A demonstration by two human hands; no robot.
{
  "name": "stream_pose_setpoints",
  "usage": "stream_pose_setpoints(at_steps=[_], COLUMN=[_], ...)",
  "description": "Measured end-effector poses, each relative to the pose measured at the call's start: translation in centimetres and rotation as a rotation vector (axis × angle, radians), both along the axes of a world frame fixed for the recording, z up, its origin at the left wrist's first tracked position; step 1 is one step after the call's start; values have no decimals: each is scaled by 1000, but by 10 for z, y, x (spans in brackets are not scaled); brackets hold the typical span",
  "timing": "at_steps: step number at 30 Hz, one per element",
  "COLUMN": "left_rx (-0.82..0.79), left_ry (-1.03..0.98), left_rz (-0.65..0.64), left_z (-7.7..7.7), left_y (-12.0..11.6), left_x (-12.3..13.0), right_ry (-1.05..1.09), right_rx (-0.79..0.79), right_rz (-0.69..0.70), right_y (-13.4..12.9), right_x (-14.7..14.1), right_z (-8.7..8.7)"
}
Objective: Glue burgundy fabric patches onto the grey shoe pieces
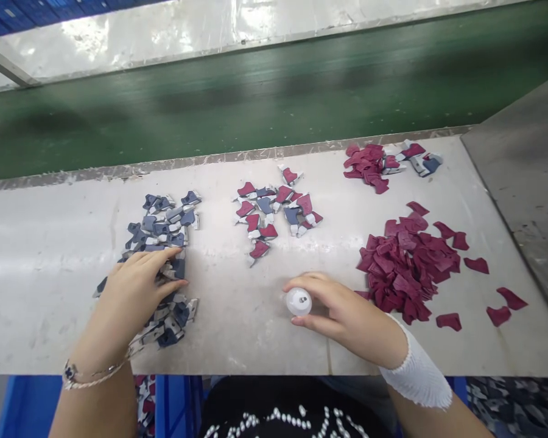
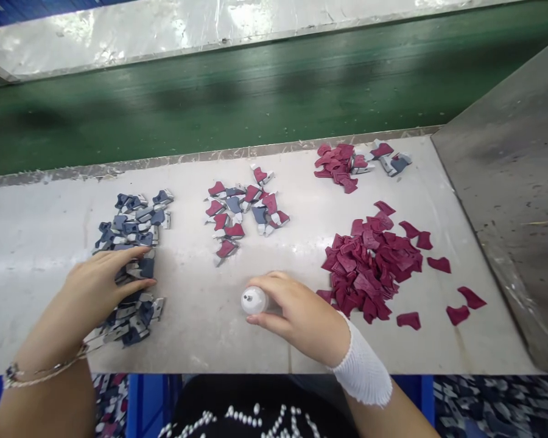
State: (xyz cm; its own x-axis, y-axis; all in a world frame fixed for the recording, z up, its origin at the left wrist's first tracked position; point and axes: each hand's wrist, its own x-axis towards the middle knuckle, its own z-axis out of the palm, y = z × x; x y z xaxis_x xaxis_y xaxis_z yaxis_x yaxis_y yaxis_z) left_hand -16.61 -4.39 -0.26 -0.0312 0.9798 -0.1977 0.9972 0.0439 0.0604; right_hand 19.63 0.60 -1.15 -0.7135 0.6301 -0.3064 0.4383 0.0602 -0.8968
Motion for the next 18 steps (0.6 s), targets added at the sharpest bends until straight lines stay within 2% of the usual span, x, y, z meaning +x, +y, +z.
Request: stream_pose_setpoints(at_steps=[5,8,10,12,15,18], left_rx=[-32,-48,-32,-22,-84,-236], left_ry=[-139,-378,-656,-1057,-1607,-1847], left_rz=[6,193,396,567,611,578], left_z=[6,20,27,29,20,5], left_y=[9,8,6,3,1,0], left_x=[9,32,52,71,90,104], right_ry=[9,15,26,37,41,32], right_rx=[-20,-26,-28,-31,-43,-66], right_rz=[-32,-44,-48,-45,-50,-60], right_y=[0,-1,-1,-1,-1,-2], right_x=[5,5,5,5,6,7], right_z=[7,8,9,9,10,13])
